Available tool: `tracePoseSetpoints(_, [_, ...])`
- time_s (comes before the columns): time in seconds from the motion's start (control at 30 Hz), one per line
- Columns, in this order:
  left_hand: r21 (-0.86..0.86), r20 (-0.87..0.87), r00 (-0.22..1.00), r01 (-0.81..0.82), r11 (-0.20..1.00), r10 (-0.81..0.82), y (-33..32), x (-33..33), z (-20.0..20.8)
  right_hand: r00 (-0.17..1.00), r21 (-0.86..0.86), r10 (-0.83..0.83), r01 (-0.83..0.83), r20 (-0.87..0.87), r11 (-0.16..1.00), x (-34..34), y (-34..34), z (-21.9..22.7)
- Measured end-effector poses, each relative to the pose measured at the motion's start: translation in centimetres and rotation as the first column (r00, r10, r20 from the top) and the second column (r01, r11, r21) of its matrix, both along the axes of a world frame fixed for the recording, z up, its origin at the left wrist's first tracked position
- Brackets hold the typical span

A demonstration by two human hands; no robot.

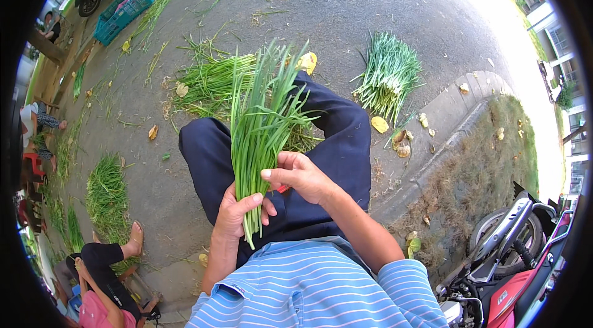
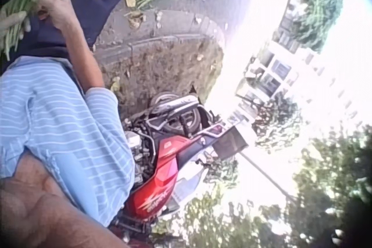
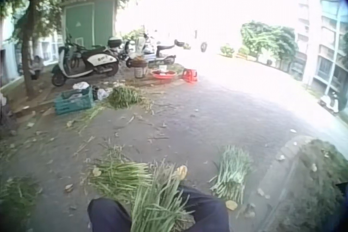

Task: The person sits on a low stool and bundles long green vegetables by hand. They gather stalks, align them, and tie them into neat bunches using a thin strip of vegetable material, placing the finished bundles on the ground.

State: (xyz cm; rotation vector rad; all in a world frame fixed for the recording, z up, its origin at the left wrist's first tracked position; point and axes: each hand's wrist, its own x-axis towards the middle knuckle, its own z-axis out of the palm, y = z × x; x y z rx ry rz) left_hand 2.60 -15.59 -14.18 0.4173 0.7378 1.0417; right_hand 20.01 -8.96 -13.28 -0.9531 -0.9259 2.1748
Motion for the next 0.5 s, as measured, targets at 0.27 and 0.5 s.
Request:
tracePoseSetpoints(0.27, [-0.026, 0.008, 1.0, -0.009, 1.0, 0.009, 0.0, 0.3, -0.1, 0.999, 0.01, 0.044, -0.044, -0.019, 0.999, 0.0, 0.5, 0.9])
tracePoseSetpoints(0.5, [-0.078, 0.19, 0.98, 0.076, 0.994, -0.06, 0.0, -0.1, -0.1, 0.989, 0.072, 0.147, -0.144, -0.032, 0.987, 1.0, 0.9, 1.1])
